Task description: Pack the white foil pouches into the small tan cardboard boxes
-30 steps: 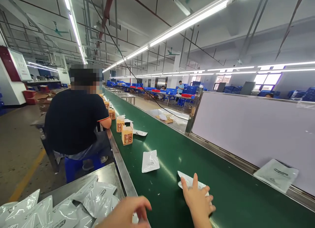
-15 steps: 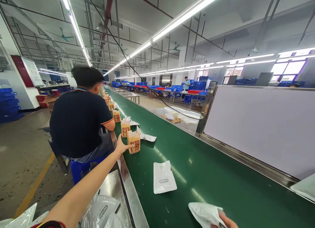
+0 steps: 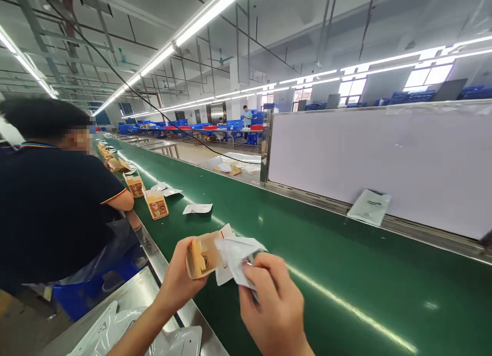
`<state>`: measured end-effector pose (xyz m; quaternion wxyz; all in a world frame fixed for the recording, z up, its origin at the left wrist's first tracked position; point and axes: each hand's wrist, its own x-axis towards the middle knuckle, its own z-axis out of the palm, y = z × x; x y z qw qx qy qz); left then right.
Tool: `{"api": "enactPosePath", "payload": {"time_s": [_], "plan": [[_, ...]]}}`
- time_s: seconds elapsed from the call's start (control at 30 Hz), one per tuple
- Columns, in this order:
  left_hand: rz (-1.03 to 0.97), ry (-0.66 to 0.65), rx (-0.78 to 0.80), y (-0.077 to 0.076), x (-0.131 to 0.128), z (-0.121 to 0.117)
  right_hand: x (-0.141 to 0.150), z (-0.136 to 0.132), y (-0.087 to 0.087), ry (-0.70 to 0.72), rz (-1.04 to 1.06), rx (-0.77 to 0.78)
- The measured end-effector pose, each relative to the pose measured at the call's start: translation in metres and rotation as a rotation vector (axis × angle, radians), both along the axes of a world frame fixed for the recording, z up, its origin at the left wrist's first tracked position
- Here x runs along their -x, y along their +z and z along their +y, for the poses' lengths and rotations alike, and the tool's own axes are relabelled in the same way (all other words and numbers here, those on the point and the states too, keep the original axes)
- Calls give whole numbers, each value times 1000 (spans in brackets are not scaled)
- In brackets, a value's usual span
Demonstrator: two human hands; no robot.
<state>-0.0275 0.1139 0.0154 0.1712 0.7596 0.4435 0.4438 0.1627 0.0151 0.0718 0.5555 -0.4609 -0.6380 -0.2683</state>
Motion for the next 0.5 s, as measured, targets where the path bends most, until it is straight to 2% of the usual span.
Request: {"api": "enactPosePath", "payload": {"time_s": [0.07,0.13,0.23,0.3,0.4,0.5], "plan": [[8,18,-108,0,-15,-30,9,-1,-5,98,-70,46],[37,4,-271,-3,-26,-49,11,-7,-14,214,-160,134],[119,-60,-503,-12,-38,-68,5,-21,-31,455,-279,400],[142,-64,-550,-19,-45,-79,-1,-31,-43,536,-293,581],[127,-11,-469,-30,-58,-101,-12,-46,-59,482,-225,691],[86,67,-408,-40,-79,-123,-27,-65,-64,361,-139,727]]}}
